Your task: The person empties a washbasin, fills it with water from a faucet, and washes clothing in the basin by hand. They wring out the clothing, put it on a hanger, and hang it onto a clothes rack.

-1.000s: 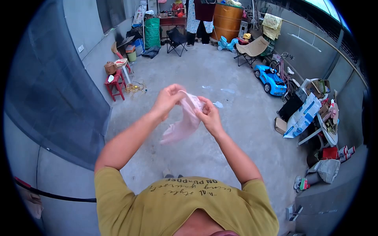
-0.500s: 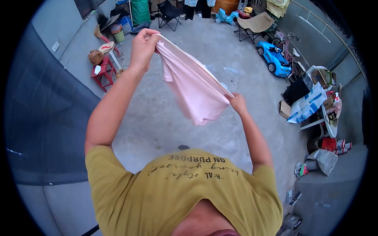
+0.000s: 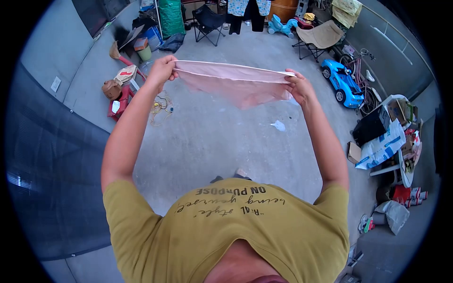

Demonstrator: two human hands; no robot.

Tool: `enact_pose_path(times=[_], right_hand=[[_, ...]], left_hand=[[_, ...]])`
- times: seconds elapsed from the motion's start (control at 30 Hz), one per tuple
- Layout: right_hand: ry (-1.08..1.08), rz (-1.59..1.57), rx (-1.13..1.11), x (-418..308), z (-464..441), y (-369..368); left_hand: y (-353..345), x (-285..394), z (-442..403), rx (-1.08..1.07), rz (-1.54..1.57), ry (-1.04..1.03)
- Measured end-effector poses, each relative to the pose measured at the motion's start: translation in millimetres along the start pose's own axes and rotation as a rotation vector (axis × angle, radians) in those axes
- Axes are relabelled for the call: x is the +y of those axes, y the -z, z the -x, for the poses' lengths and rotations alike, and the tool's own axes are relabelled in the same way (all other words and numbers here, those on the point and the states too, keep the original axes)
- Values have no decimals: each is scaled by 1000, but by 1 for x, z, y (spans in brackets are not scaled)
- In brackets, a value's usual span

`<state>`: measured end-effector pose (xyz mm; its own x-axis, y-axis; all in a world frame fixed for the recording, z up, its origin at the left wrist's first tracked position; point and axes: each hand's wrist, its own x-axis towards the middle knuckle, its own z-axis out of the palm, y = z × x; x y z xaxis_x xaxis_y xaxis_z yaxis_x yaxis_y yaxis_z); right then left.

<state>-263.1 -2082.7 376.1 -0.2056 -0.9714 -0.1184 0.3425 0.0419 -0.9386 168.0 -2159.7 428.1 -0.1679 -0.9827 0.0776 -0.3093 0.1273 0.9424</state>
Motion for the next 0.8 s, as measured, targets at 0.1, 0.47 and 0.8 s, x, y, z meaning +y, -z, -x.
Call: enact_pose_path(times=[0.1,0.47,0.8], right_hand=[[-54,-98,-4,-20,-95,-27],[53,319,-140,-87,-297,-172],[189,585,-180,-41,-456,-234]], left_hand=[[8,-1,-57,-23,132,67],[93,-20,-248,204,-223,-110],[180,-106,-464,70,-488,-426]])
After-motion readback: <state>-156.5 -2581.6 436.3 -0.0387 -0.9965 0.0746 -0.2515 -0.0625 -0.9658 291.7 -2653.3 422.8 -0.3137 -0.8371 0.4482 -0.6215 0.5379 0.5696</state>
